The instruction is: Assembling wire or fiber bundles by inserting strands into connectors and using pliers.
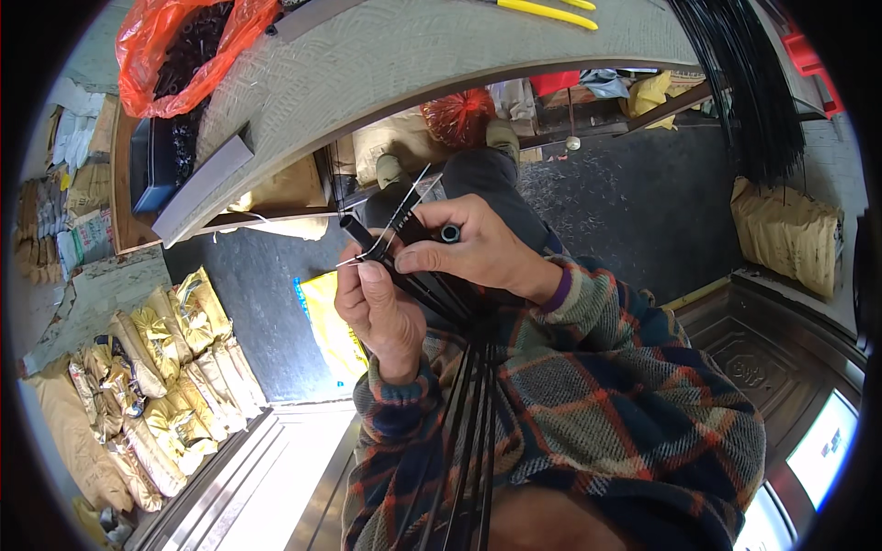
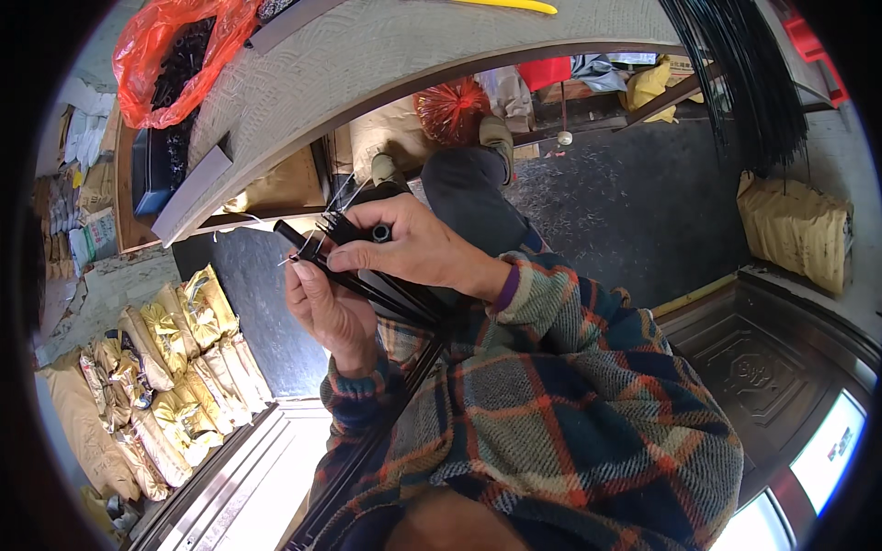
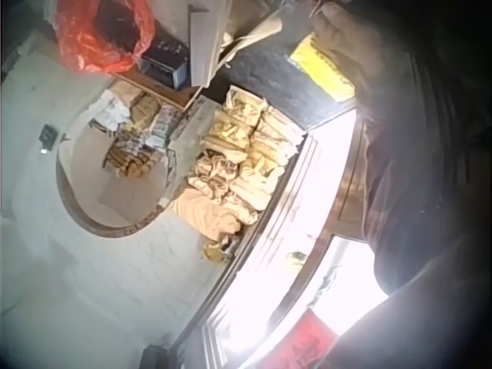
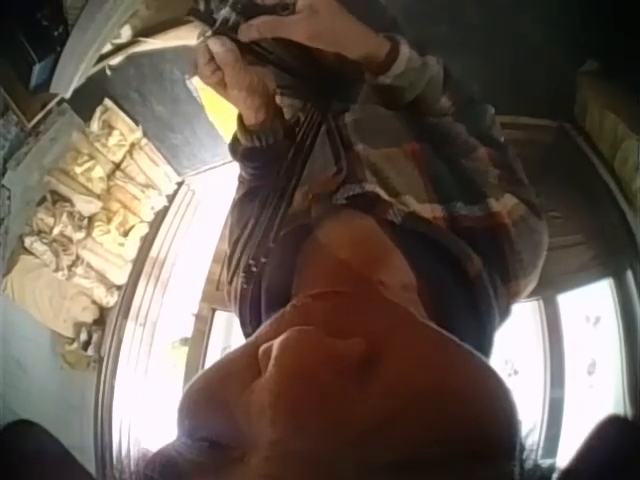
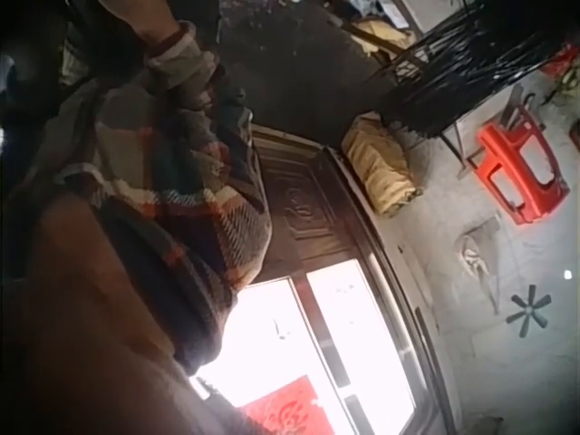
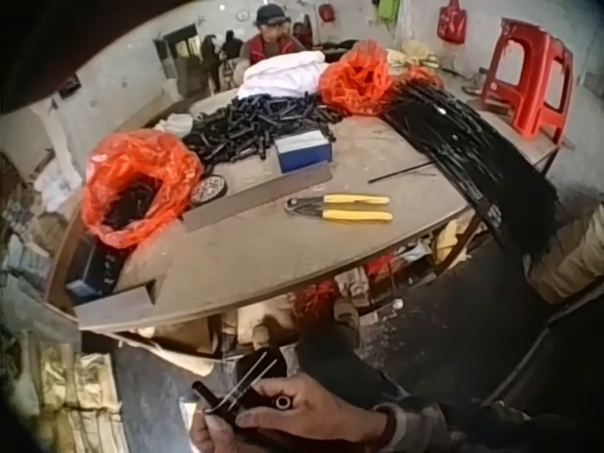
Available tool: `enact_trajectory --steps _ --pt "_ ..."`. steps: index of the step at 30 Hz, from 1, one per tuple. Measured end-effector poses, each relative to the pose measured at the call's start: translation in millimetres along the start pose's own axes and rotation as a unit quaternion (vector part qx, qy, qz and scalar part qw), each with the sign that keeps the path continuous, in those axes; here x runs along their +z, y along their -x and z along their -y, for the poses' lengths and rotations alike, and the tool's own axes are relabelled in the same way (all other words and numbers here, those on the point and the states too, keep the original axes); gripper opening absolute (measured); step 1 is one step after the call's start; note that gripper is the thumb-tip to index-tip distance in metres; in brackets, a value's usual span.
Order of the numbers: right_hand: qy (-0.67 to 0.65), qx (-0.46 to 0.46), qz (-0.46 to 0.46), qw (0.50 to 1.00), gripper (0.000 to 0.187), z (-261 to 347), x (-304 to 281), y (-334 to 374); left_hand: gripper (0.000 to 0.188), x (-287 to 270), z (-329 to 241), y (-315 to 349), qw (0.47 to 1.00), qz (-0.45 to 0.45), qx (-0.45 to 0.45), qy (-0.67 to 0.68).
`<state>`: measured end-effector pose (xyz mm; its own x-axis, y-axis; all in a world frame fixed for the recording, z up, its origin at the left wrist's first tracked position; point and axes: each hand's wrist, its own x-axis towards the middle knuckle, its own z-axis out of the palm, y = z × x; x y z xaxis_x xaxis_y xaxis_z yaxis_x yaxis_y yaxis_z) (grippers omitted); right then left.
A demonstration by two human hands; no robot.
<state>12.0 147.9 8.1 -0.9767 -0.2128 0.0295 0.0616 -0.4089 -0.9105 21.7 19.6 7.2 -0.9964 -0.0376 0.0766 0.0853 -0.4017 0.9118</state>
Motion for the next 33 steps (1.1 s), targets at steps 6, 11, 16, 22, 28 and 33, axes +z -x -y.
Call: enact_trajectory --steps 6,11,16,22,28,33 --pt "0.134 -0.12 -0.074 0.981 0.024 -5 -24 0 0.039 -9 19 -3 0.997 0.048 0.034 0.048" --pt "0.094 -0.303 -0.105 0.943 0.053 77 -45 -44 0.039 18 6 -6 0.98 0.061 -0.099 0.163" --pt "0.277 0.023 0.25 0.928 0.033 103 -4 -74 0.028 6 1 -1 0.965 0.013 -0.146 0.217" --pt "0.291 0.073 0.272 0.914 0.042 100 -6 -79 0.017 8 -2 3 0.958 -0.004 -0.124 0.258" --pt "0.354 0.0 0.259 0.898 0.038 90 -11 -76 0.023 11 -2 3 0.968 -0.004 -0.13 0.214" --pt "0.367 -0.009 0.271 0.89 0.04 92 -9 -75 0.028 12 -4 3 0.971 -0.005 -0.116 0.209"
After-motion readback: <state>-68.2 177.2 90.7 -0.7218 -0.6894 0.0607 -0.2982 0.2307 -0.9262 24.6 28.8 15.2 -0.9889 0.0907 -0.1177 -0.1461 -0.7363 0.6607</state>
